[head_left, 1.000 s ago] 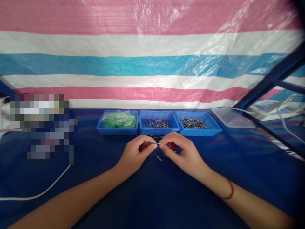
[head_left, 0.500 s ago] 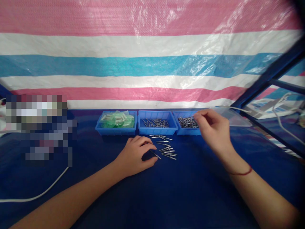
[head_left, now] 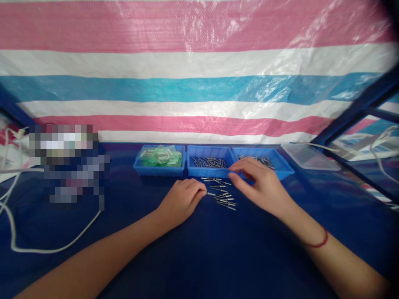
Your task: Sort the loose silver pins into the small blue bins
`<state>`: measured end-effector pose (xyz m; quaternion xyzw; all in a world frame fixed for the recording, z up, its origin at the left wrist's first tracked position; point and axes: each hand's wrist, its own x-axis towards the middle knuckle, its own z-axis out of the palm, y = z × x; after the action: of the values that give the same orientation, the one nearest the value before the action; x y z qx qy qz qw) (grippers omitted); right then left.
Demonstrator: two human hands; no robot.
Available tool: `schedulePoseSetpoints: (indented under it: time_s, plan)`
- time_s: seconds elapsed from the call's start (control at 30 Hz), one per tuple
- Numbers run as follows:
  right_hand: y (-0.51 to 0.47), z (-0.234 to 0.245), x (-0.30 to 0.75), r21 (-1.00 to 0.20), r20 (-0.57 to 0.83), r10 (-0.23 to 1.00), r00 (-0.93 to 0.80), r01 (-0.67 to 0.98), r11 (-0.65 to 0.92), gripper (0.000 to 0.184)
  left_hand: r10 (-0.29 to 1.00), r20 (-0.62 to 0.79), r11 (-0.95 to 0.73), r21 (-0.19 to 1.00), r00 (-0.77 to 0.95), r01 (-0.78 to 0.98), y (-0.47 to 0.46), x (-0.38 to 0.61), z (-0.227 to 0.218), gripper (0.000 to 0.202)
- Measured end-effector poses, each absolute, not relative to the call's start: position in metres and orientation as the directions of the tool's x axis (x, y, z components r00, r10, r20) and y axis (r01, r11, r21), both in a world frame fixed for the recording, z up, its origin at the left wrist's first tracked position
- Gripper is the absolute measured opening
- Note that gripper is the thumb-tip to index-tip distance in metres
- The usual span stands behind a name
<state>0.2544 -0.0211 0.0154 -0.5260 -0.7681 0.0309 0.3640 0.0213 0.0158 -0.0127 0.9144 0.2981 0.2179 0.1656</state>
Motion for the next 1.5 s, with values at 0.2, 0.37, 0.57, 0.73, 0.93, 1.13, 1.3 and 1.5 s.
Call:
schedulePoseSetpoints:
  time_s: [0.2, 0.37, 0.57, 0.73, 0.93, 1.13, 1.3, 1.5]
  plan:
    - [-0.036, 0.006, 0.219, -0.559, 0.364, 0.849, -0.382, 0.64, 0.527, 0.013, 0.627, 0.406, -0.754, 0.531, 0.665, 0.386, 0.016, 0.021, -0.015, 0.014]
    - [-0.031, -0.005, 0.217, -0.617, 0.331, 0.869, -0.366, 0.613, 0.493, 0.014, 0.645, 0.457, -0.732, 0.599, 0.613, 0.323, 0.015, 0.021, -0.015, 0.012]
    - [-0.033, -0.007, 0.211, -0.661, 0.359, 0.863, -0.355, 0.556, 0.504, 0.018, 0.769, 0.377, -0.574, 0.763, 0.516, 0.297, 0.015, 0.024, -0.014, 0.021]
    - [-0.034, -0.008, 0.209, -0.686, 0.386, 0.874, -0.295, 0.541, 0.486, 0.016, 0.815, 0.265, -0.463, 0.832, 0.516, 0.305, 0.018, 0.024, -0.013, 0.016]
    - [-0.034, -0.009, 0.21, -0.652, 0.395, 0.873, -0.286, 0.583, 0.486, 0.014, 0.811, 0.237, -0.445, 0.844, 0.535, 0.299, 0.019, 0.023, -0.011, 0.017]
    - [-0.034, -0.011, 0.21, -0.654, 0.402, 0.871, -0.281, 0.578, 0.488, 0.015, 0.806, 0.248, -0.457, 0.837, 0.537, 0.299, 0.017, 0.025, -0.008, 0.016]
    - [-0.033, -0.011, 0.209, -0.655, 0.413, 0.869, -0.275, 0.573, 0.492, 0.013, 0.797, 0.263, -0.481, 0.82, 0.543, 0.309, 0.016, 0.025, -0.006, 0.015]
    - [-0.032, -0.015, 0.211, -0.652, 0.415, 0.87, -0.268, 0.579, 0.489, 0.013, 0.772, 0.278, -0.513, 0.803, 0.571, 0.303, 0.018, 0.024, -0.008, 0.015]
